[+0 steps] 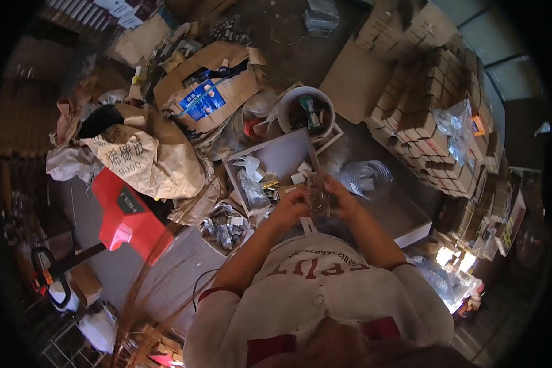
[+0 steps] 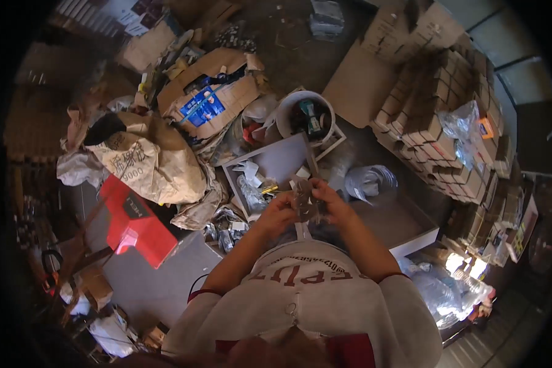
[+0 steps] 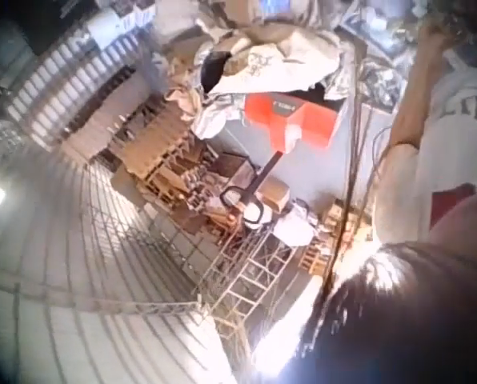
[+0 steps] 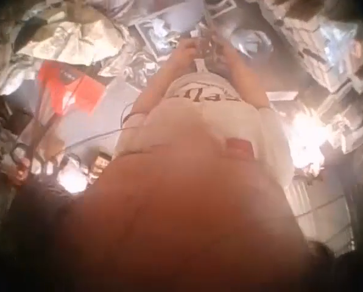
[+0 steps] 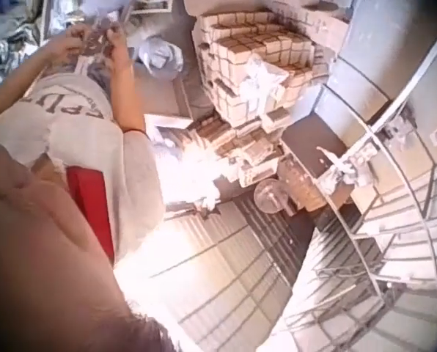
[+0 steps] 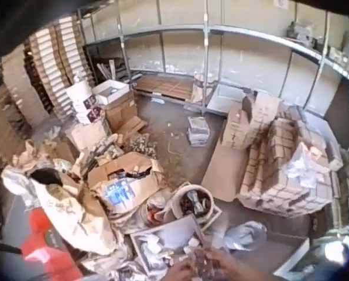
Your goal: The person sorts through a tray of hardware, placing small metal components and white plastic blocks into a plastic bag. They then gather a bundle of metal rods from the tray and place them into a separate plastic bag.
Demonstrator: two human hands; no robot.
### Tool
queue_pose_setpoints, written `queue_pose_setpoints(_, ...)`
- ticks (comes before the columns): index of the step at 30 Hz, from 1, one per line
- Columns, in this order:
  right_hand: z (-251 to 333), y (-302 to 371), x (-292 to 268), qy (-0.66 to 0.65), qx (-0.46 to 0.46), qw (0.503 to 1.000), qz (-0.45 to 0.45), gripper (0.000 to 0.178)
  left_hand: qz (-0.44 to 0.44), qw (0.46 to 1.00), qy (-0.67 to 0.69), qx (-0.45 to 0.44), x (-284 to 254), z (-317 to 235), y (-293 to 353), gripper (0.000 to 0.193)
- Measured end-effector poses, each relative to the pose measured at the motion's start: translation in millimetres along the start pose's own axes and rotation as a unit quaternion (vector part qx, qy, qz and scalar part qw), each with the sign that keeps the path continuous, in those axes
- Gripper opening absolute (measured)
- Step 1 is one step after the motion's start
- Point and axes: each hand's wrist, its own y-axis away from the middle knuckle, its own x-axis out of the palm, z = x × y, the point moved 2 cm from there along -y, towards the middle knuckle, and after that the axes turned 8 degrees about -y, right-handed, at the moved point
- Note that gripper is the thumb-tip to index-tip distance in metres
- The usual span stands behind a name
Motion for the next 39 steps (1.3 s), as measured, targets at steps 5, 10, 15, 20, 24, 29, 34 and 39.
queue_pose_setpoints(5, -15.4, 63.6, -12.0, -0.129, -0.109, 0.985, 0.025, 0.041, 0.094, 0.964, -0.244, 0.046, 0.4, -0.7, -1.1, 0.022)
queue_pose_setpoints(10, -33.5, 148.4, -38.8, -0.247, -0.242, 0.935, -0.083, 0.037, 0.117, 0.967, -0.223, -0.023, 11.3, 5.3, -9.3, 0.019)
queue_pose_setpoints(15, -80.0, 253.2, -82.2, -0.319, -0.417, 0.851, 0.023, 0.043, 0.238, 0.951, -0.169, -0.106, 62.5, 16.9, -27.6, 0.018)
queue_pose_setpoints(20, -142.4, 331.6, -81.3, -0.367, -0.526, 0.765, -0.051, 0.044, 0.286, 0.893, -0.295, -0.181, 117.1, 66.3, -41.3, 0.013)
queue_pose_setpoints(24, -219.0, 375.0, -110.7, -0.432, -0.546, 0.715, -0.061, 0.042, 0.384, 0.772, -0.459, -0.215, 174.7, 144.9, -26.5, 0.014)
queue_pose_setpoints(29, -300.4, 442.6, -134.5, -0.465, -0.559, 0.678, -0.105, 0.037, 0.469, 0.613, -0.573, -0.274, 175.2, 296.1, -14.6, 0.016)
queue_pose_setpoints(34, -358.8, 490.6, -146.0, -0.56, -0.531, 0.558, -0.306, 0.037, 0.409, 0.549, -0.622, -0.381, 152.5, 432.3, -10.8, 0.019)
queue_pose_setpoints(39, -415.6, 523.4, -156.7, -0.595, -0.517, 0.541, -0.293, 0.035, 0.239, 0.673, -0.553, -0.429, 102.5, 550.4, -56.7, 0.021)
